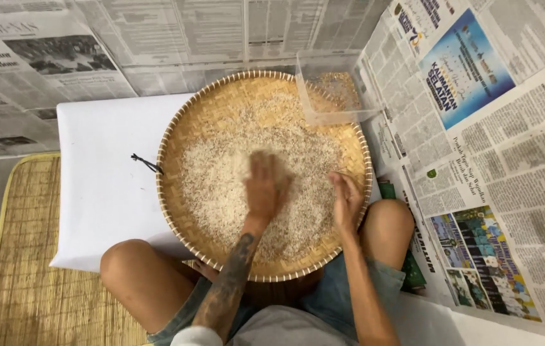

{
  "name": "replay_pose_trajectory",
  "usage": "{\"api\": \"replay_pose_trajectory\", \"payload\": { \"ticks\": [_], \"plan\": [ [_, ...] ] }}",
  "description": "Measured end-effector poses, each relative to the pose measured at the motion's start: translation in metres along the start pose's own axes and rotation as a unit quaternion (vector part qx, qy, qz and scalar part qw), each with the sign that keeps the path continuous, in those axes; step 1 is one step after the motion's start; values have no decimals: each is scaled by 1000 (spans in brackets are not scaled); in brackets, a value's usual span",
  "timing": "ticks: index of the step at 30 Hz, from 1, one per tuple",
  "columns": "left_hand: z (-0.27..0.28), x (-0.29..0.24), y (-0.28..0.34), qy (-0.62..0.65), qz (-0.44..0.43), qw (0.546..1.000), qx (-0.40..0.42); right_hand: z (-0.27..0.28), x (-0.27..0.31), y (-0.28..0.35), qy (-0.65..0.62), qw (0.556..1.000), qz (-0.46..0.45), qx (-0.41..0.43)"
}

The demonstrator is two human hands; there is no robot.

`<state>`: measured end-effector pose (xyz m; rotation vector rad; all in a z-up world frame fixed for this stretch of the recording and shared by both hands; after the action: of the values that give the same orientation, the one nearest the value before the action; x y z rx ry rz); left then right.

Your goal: Manually sorting through grains in a large woven tray to remove impurities and debris.

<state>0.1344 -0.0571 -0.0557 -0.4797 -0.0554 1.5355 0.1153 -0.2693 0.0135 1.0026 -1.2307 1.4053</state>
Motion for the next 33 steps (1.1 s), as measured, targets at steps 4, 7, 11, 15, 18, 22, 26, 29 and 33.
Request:
{"api": "replay_pose_trajectory", "payload": {
  "ticks": [4, 7, 11, 15, 18, 22, 26, 29, 33],
  "plan": [
    [-34, -51, 0, 67, -87, 988, 107, -2, 12, -5, 31, 999, -14, 13],
    [51, -90, 26, 10, -192, 969, 154, -15, 20, -27, 182, 982, 19, 56],
    [110, -69, 46, 184, -166, 963, 104, -48, -27, -54, 216, 967, 67, 120],
    [147, -10, 50, 718, 185, 665, 85, -103, -5, -54, 184, 965, 20, 184],
    [179, 40, 66, 418, 120, 901, 13, -142, 35, -27, 106, 958, -3, 266],
    [149, 69, 84, 346, 145, 927, -19, -173, 50, 8, 49, 934, 14, 353],
    [139, 74, 87, 334, 111, 934, -59, -155, 25, -3, 24, 943, 130, 305],
    [135, 72, 89, 338, 104, 933, -69, -99, 3, -38, 53, 969, 143, 195],
    [126, 71, 89, 346, 116, 927, -84, -32, 2, -64, -74, 992, -18, 102]
  ]
}}
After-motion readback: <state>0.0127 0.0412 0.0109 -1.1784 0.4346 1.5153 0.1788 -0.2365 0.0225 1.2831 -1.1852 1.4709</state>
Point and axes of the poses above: each hand's wrist, its own y-axis away from the middle knuckle, its own z-axis out of the back of the hand, x = y × z, the point moved 10 cm from there along -y, towards the middle knuckle, and after that the axes turned 11 degrees about x, right-handed, at the moved point
